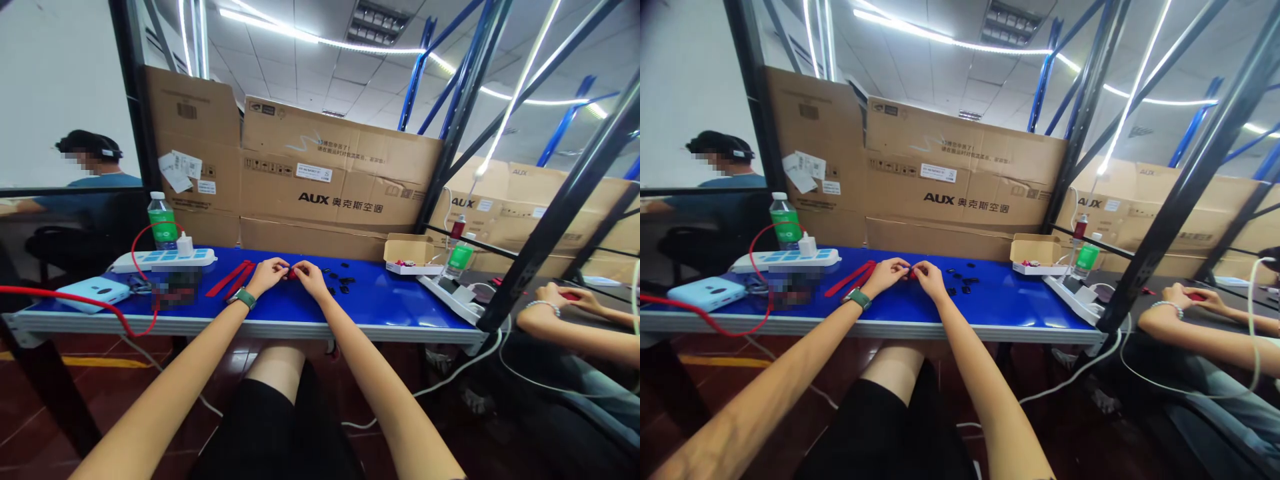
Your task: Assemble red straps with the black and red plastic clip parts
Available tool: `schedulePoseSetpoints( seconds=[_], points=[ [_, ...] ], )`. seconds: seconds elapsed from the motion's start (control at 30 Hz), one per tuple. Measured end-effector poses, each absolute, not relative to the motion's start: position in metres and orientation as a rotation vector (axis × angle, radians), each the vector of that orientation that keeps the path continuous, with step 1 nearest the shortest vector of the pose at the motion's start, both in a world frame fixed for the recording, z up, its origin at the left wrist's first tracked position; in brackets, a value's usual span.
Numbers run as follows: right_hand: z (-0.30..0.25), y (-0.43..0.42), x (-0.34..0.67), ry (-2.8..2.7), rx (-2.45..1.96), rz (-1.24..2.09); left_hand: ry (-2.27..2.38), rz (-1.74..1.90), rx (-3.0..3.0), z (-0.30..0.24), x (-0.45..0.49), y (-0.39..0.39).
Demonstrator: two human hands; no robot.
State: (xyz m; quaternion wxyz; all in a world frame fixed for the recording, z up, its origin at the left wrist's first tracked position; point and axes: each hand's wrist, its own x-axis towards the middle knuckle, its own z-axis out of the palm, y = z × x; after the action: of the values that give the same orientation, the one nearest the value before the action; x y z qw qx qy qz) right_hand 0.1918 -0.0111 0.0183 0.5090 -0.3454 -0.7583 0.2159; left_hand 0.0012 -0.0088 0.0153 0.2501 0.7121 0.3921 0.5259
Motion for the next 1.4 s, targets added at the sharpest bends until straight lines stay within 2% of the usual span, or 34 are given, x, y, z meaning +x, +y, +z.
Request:
schedulePoseSetpoints(
  seconds=[0.3, 0.5, 0.67, 1.0, 1.4],
  points=[
    [0.018, -0.015, 0.193, -1.732, -0.963, 0.619, 0.967, 1.387, 1.846, 0.015, 0.004, -0.008],
    [0.018, -0.017, 0.192, -1.800, -0.964, 0.456, 1.018, 1.400, 1.871, 0.015, 0.003, -0.008],
    [0.015, -0.018, 0.193, -1.762, -1.000, 0.443, 0.997, 1.366, 2.036, 0.017, 0.004, -0.012],
    [0.017, -0.017, 0.193, -1.789, -0.863, 0.594, 1.024, 1.420, 2.074, 0.014, 0.002, -0.005],
    [0.029, -0.034, 0.192, -2.016, -0.864, -0.012, 1.027, 1.457, 1.915, 0.018, 0.005, -0.003]
  ],
)
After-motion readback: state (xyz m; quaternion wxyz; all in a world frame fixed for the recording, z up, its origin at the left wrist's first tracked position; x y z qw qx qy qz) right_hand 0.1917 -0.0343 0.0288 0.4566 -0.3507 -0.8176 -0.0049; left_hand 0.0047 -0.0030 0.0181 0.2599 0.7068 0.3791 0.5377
